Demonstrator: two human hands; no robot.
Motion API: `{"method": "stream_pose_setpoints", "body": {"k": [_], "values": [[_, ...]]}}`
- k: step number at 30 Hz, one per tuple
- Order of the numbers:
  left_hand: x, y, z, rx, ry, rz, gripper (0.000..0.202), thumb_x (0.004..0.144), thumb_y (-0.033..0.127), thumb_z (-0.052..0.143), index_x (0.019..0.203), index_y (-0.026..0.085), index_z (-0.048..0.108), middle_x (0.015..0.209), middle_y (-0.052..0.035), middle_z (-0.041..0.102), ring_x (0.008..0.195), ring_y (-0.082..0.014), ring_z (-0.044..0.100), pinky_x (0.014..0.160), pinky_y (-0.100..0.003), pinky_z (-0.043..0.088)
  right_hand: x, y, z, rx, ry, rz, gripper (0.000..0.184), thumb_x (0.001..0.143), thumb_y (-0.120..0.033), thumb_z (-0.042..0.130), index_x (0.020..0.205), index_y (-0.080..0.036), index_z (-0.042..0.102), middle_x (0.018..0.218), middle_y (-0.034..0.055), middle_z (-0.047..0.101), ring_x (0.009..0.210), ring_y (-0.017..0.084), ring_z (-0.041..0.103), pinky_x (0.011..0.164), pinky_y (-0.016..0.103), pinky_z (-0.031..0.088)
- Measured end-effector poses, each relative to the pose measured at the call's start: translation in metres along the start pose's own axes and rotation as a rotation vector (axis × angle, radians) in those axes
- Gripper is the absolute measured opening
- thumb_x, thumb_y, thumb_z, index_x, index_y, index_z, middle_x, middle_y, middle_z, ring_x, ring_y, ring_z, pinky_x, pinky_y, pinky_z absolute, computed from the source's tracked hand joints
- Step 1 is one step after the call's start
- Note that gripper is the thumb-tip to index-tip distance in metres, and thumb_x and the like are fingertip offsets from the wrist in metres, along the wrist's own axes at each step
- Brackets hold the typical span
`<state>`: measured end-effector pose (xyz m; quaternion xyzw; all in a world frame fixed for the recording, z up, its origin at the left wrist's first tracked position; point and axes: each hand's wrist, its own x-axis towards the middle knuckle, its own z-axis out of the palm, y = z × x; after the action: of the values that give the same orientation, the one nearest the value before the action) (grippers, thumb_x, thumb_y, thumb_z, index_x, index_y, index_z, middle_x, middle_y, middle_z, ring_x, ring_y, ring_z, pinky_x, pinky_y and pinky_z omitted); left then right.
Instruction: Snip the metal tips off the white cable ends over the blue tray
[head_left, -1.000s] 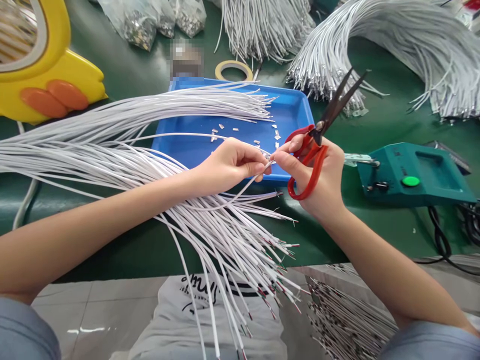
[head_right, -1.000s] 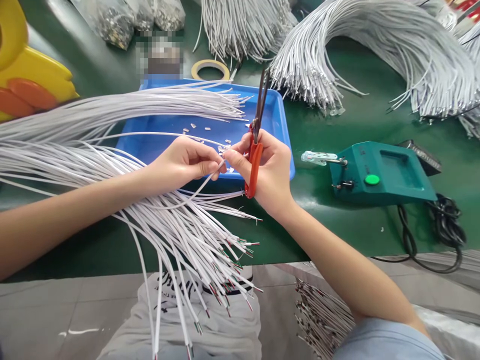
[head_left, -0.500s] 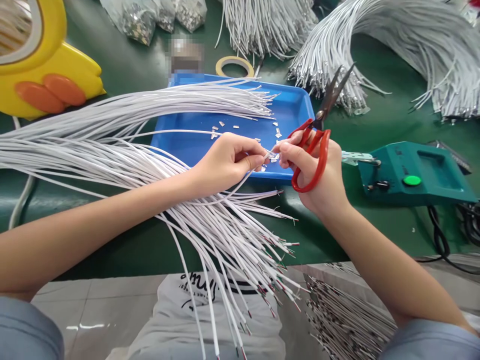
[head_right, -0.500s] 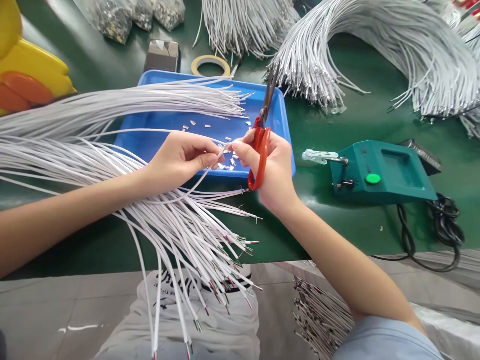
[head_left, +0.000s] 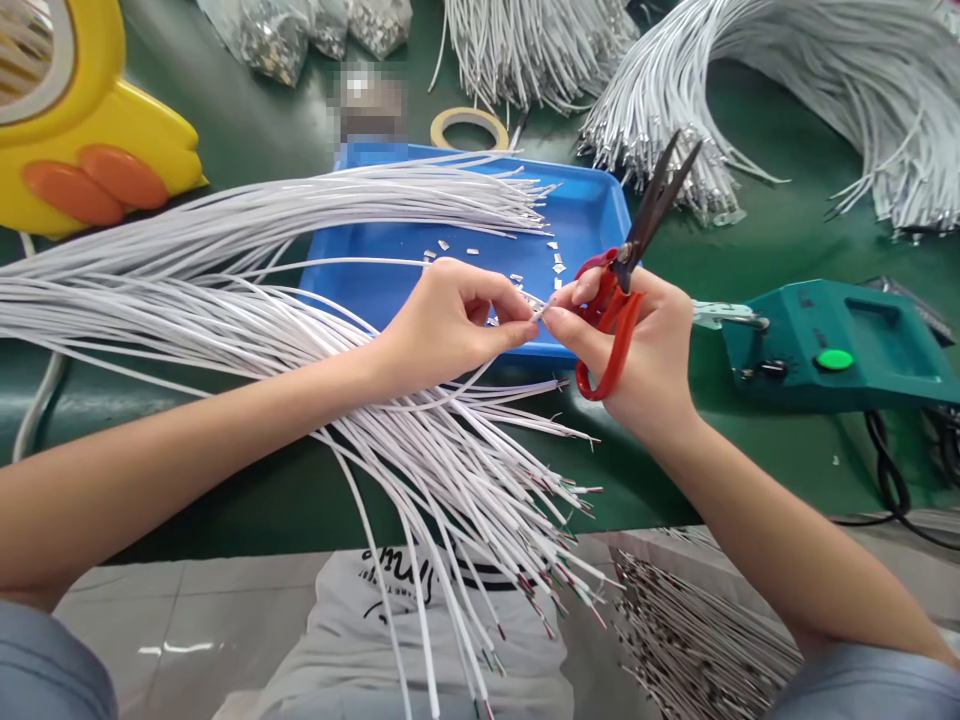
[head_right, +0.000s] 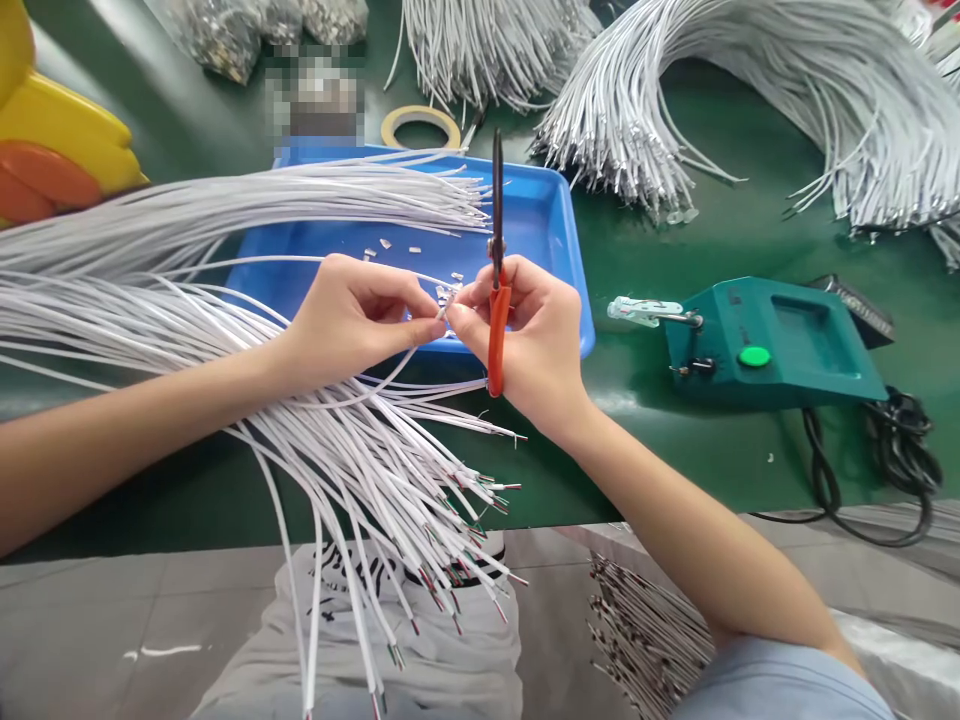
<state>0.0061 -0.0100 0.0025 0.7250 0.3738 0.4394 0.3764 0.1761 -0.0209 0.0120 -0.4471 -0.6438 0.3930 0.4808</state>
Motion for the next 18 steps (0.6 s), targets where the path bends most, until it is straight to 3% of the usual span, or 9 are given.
{"method": "stream_pose_setpoints", "body": {"k": [5,9,13,18], "values": [[0.003,0.003,-0.002,-0.112,0.048,-0.088,0.005,0.072,0.013,0.067,0.067,0.010,0.068,0.064,-0.0029,0.066,0.056,-0.0078,0.056,0.052,-0.021,0.045,0.002,0.000,-0.001,-0.148,0.012,-0.085,0.013,0.075,-0.018,0.065,0.070,-0.021,0.053,0.067,-0.0023,0.055,0.059,0.010,0.051,0.058,0.027,0.046],[0.005,0.004,-0.006,-0.202,0.110,-0.146,0.008,0.076,0.010,0.061,0.073,0.010,0.068,0.066,-0.0025,0.066,0.060,-0.0080,0.059,0.057,-0.020,0.049,0.005,0.002,-0.004,-0.370,-0.027,-0.081,0.021,0.070,-0.029,0.073,0.068,-0.021,0.054,0.064,-0.0018,0.053,0.055,0.010,0.045,0.054,0.028,0.040],[0.007,0.000,-0.009,-0.293,0.123,-0.149,0.008,0.079,0.014,0.059,0.076,0.012,0.066,0.067,-0.0018,0.063,0.056,-0.0057,0.053,0.049,-0.019,0.042,0.008,0.003,-0.008,-0.548,-0.040,-0.076,0.023,0.069,-0.037,0.073,0.073,-0.022,0.056,0.062,-0.0005,0.054,0.053,0.012,0.043,0.056,0.030,0.037],[0.007,-0.004,-0.012,-0.404,0.114,-0.222,0.009,0.080,0.022,0.059,0.076,0.016,0.064,0.063,0.0002,0.054,0.045,-0.0030,0.035,0.039,-0.020,0.027,0.007,0.002,-0.008,-0.601,-0.080,-0.063,0.020,0.073,-0.039,0.066,0.074,-0.022,0.055,0.060,0.0008,0.054,0.055,0.015,0.047,0.056,0.030,0.035]]}}
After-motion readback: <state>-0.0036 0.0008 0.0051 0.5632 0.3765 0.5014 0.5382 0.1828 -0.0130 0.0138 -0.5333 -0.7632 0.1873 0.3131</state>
